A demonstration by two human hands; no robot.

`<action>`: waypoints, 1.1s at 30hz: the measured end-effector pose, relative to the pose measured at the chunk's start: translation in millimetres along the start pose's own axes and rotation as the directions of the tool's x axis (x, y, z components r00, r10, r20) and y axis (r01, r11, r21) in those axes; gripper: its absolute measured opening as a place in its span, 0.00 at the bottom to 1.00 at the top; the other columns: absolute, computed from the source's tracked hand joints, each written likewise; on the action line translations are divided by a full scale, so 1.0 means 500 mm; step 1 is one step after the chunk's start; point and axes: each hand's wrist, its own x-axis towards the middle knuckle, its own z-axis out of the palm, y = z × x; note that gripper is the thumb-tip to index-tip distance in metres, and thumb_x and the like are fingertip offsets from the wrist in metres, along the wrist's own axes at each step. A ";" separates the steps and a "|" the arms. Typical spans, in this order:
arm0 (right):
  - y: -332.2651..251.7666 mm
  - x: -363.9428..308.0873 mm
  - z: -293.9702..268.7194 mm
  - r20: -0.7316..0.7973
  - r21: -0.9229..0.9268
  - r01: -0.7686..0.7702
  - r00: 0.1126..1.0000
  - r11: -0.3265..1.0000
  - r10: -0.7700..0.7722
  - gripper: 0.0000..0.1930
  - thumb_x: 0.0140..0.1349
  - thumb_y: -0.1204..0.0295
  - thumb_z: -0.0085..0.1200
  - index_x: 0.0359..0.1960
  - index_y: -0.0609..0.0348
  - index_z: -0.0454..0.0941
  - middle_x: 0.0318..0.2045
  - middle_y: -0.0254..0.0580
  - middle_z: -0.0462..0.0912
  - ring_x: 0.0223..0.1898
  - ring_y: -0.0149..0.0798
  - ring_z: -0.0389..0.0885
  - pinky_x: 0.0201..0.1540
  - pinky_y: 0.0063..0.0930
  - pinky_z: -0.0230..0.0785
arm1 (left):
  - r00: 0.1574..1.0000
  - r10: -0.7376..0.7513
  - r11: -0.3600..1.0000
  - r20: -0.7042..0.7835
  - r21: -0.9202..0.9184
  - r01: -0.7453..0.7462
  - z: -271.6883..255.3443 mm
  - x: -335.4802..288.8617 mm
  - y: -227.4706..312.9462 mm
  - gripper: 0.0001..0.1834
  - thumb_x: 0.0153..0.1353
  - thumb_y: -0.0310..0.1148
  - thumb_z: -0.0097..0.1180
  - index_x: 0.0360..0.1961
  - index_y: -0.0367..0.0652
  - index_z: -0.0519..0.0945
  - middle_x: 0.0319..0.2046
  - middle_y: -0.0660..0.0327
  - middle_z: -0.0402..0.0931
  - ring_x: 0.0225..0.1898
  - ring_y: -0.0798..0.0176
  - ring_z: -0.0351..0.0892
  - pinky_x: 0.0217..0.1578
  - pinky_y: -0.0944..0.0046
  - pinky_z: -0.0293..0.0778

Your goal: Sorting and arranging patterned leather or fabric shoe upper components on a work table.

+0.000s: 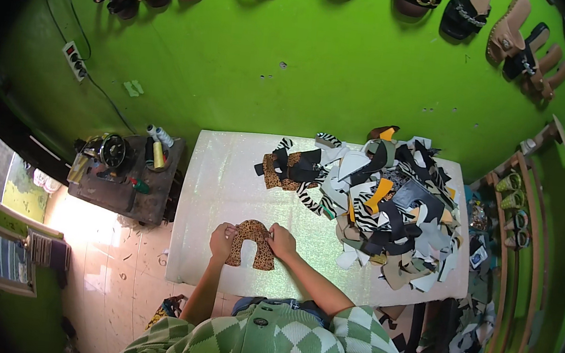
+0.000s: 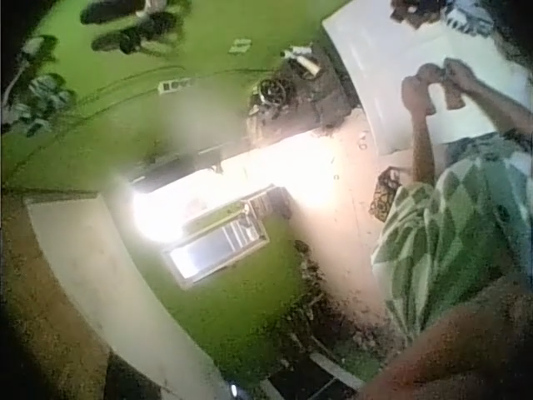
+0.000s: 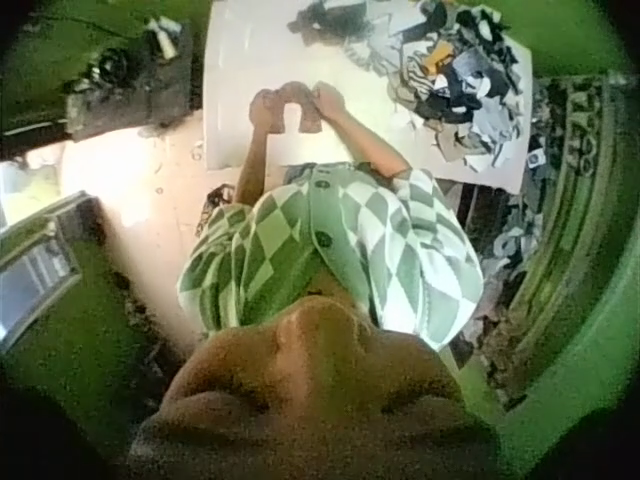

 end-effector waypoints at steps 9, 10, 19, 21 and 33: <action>-0.017 -0.065 0.018 -0.013 -0.127 0.310 0.949 0.942 -0.314 0.16 0.51 0.77 0.54 0.44 0.57 0.72 0.40 0.43 0.71 0.41 0.48 0.71 0.43 0.39 0.67 | 0.963 0.263 0.908 -0.060 0.352 -0.225 0.006 -0.042 -0.007 0.11 0.47 0.27 0.63 0.33 0.45 0.79 0.38 0.59 0.73 0.43 0.52 0.70 0.44 0.55 0.67; -0.019 -0.065 0.016 -0.021 -0.128 0.303 0.951 0.945 -0.307 0.16 0.51 0.77 0.54 0.44 0.57 0.72 0.40 0.43 0.71 0.41 0.48 0.71 0.43 0.39 0.67 | 0.964 0.257 0.909 -0.069 0.355 -0.217 0.008 -0.043 -0.013 0.11 0.47 0.27 0.63 0.34 0.45 0.79 0.39 0.58 0.73 0.44 0.52 0.70 0.44 0.55 0.67; 0.013 -0.111 -0.051 -0.130 -0.040 0.172 0.976 0.984 -0.176 0.21 0.49 0.79 0.49 0.48 0.54 0.71 0.46 0.44 0.70 0.49 0.49 0.69 0.50 0.42 0.61 | 0.913 0.384 0.902 -0.138 0.267 -0.339 0.044 -0.046 0.040 0.10 0.51 0.25 0.59 0.36 0.41 0.78 0.46 0.49 0.69 0.49 0.46 0.67 0.48 0.52 0.64; 0.045 -0.132 -0.085 -0.303 -0.117 0.079 0.946 0.990 -0.111 0.22 0.48 0.80 0.50 0.49 0.53 0.71 0.47 0.45 0.70 0.49 0.49 0.69 0.50 0.41 0.61 | 0.903 0.414 0.896 -0.113 0.227 -0.383 0.063 -0.053 0.065 0.10 0.51 0.24 0.57 0.37 0.40 0.77 0.46 0.48 0.69 0.49 0.46 0.66 0.49 0.51 0.63; 0.156 -0.133 -0.285 -0.445 -0.638 -0.223 0.888 0.737 -0.116 0.22 0.54 0.78 0.49 0.52 0.47 0.71 0.58 0.47 0.64 0.56 0.48 0.64 0.59 0.55 0.52 | 0.845 0.486 0.857 0.224 0.068 -0.511 0.195 -0.112 0.140 0.13 0.51 0.22 0.53 0.40 0.41 0.76 0.49 0.48 0.67 0.53 0.46 0.64 0.54 0.52 0.60</action>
